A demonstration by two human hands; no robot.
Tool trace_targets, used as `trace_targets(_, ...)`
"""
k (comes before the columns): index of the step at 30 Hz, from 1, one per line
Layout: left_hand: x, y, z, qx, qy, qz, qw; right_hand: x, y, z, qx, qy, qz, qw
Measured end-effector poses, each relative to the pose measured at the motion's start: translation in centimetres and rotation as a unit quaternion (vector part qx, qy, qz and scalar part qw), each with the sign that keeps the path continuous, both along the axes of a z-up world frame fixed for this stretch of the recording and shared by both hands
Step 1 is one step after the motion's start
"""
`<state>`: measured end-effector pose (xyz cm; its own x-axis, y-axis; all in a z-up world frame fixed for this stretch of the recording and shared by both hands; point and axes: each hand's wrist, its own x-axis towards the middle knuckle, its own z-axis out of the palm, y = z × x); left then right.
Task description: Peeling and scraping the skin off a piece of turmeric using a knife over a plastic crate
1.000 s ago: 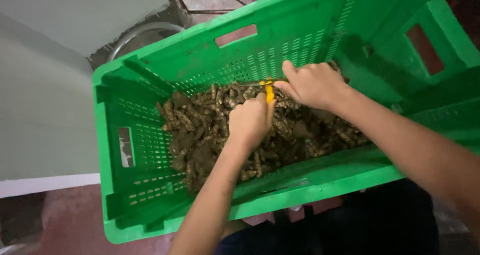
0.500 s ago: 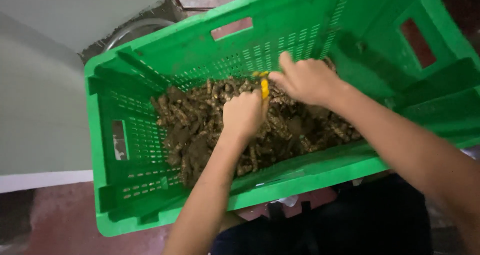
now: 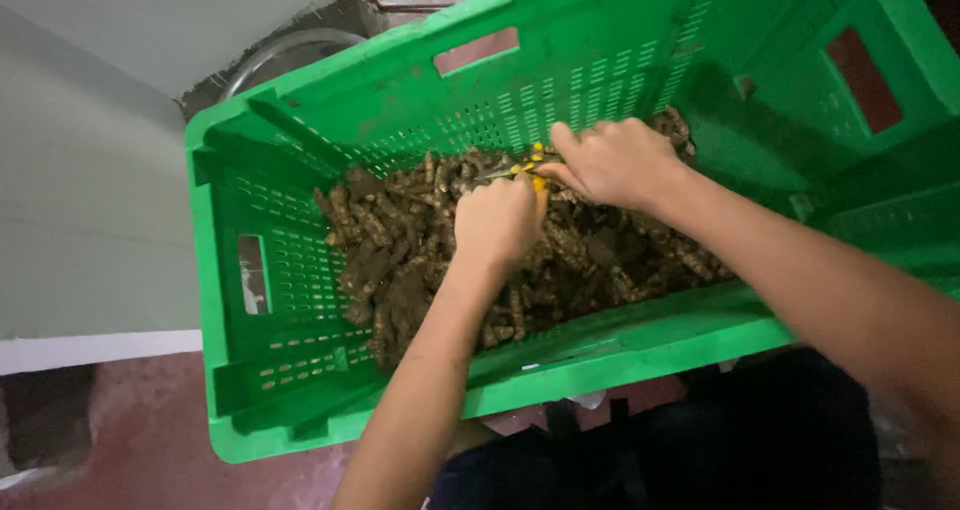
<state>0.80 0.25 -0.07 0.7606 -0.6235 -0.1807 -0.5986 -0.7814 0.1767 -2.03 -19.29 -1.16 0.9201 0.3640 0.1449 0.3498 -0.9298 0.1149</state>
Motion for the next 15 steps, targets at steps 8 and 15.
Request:
trace_targets(8,-0.4,0.7,2.3,-0.002,0.021,0.019,1.000,0.8,-4.1,-2.7,0.000,0.079,-0.203,0.976)
trace_targets(15,1.4,1.3,-2.0,-0.033,0.123,0.135,0.983,0.8,0.7,-1.7,0.130,0.086,-0.106,0.982)
